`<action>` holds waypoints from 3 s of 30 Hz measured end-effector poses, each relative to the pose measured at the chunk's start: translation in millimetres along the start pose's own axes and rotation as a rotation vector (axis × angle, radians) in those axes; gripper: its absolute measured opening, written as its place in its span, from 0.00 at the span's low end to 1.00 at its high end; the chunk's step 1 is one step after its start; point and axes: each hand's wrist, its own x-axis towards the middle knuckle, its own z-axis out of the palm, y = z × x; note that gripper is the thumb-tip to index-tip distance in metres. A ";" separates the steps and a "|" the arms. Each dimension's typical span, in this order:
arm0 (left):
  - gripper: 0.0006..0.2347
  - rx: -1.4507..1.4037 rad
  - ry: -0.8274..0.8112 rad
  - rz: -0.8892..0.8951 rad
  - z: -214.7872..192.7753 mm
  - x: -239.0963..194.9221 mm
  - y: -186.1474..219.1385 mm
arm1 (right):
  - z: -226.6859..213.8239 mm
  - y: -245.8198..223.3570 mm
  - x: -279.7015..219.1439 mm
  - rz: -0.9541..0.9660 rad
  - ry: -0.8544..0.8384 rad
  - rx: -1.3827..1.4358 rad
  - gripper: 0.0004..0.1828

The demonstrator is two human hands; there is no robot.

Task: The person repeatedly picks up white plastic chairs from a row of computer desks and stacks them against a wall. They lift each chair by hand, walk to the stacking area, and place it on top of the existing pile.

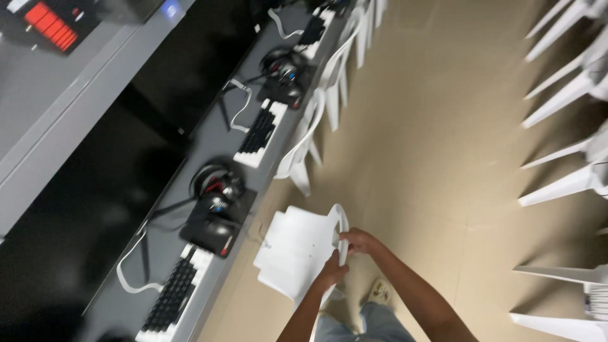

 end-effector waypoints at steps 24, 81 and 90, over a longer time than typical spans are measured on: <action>0.13 -0.940 0.105 0.006 36.8 244.7 203.0 | -62.4 3.9 -178.5 -0.840 0.410 -0.355 0.57; 0.16 -1.620 -0.239 0.187 -187.1 1081.1 1017.3 | -846.9 -1021.5 -29.4 -1.052 1.201 -0.527 0.15; 0.21 -1.561 -0.224 0.209 -243.1 1311.1 1139.8 | -1000.8 -1222.6 84.5 -1.099 1.207 -0.585 0.14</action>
